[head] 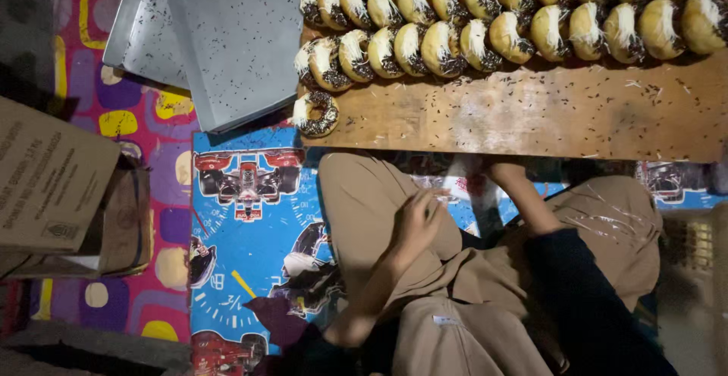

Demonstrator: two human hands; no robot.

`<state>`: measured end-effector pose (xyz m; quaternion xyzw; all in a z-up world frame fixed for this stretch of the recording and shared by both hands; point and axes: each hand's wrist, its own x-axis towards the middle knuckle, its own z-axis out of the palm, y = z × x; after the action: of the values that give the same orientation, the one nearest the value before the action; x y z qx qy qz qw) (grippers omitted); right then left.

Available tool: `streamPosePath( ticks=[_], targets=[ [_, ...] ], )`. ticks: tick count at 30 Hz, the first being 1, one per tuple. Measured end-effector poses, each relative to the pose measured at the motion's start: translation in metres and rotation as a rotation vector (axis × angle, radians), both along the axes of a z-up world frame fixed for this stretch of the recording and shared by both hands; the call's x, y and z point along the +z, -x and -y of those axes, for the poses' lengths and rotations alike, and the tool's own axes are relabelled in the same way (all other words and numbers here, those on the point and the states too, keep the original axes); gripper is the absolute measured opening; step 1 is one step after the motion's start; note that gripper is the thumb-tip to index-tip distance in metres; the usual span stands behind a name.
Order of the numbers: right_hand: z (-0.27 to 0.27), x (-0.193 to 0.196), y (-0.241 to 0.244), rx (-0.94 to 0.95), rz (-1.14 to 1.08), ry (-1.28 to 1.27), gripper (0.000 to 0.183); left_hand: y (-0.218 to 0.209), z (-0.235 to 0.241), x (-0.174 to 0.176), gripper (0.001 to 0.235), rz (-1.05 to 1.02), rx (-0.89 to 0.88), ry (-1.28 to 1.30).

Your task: The person sits on the floor and individually wraps chocolate-frosted doughnuts in clear plastic bags. They pick each doughnut from a wooden board, place it into a bag, seal it, and then transfer the wrapped doughnut into a white plastic basket.

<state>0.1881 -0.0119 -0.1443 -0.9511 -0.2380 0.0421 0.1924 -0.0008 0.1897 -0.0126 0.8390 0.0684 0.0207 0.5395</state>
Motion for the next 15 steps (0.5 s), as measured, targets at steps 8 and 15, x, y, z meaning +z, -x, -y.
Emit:
streamPosePath(
  ticks=[8, 15],
  targets=[
    [0.039, 0.116, 0.147, 0.136, 0.158, 0.381, 0.033, -0.058, 0.085, -0.061, 0.036, -0.274, -0.286, 0.344],
    [-0.001, 0.198, 0.126, -0.301, -0.25, 0.118, 0.077, -0.004, 0.088, 0.048, 0.043, 0.567, -0.347, -0.231]
  ],
)
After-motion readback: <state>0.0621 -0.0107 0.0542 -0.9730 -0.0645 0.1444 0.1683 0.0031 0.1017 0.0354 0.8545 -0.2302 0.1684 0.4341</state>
